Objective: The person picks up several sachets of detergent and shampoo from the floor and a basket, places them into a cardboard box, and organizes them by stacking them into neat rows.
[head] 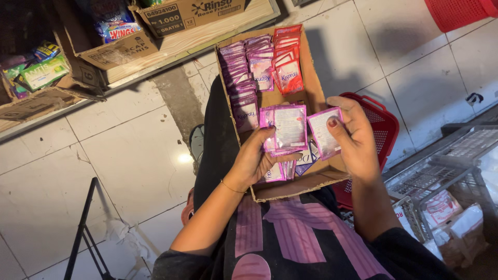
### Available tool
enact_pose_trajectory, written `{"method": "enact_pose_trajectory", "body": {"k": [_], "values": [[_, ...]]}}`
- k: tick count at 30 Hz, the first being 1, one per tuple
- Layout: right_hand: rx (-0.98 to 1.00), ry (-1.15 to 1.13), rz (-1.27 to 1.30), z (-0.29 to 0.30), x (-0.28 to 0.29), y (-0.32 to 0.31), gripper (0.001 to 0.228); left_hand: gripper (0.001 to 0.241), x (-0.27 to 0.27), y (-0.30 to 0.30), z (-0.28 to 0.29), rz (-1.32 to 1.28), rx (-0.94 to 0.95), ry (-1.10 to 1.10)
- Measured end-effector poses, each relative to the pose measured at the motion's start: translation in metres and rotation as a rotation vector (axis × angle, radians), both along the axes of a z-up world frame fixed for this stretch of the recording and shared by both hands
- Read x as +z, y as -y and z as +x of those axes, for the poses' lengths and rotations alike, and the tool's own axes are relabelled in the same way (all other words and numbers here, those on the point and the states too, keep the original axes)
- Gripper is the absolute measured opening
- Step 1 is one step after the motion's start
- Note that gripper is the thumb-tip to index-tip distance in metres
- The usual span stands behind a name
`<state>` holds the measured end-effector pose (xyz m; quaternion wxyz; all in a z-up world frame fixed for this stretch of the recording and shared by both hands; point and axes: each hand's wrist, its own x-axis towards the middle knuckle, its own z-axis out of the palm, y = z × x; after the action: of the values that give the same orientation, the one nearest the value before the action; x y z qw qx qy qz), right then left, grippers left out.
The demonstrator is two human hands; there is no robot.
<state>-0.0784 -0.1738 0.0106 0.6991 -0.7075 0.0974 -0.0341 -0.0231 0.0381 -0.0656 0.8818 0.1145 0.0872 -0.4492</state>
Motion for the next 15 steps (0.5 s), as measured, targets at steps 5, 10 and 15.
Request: {"method": "enact_pose_trajectory", "body": {"k": [5,10,15], "values": [[0.063,0.007,-0.025,0.002,-0.027,-0.007,0.043,0.056,0.016,0.003,0.002,0.171,-0.012,0.274],[-0.137,0.016,-0.222,0.005,-0.028,0.005,0.018,0.053,0.024,0.002,0.003,0.145,-0.008,0.266],[-0.065,0.43,-0.729,-0.001,-0.003,0.008,0.019,0.063,0.016,0.0,0.006,0.031,-0.047,0.205]]}}
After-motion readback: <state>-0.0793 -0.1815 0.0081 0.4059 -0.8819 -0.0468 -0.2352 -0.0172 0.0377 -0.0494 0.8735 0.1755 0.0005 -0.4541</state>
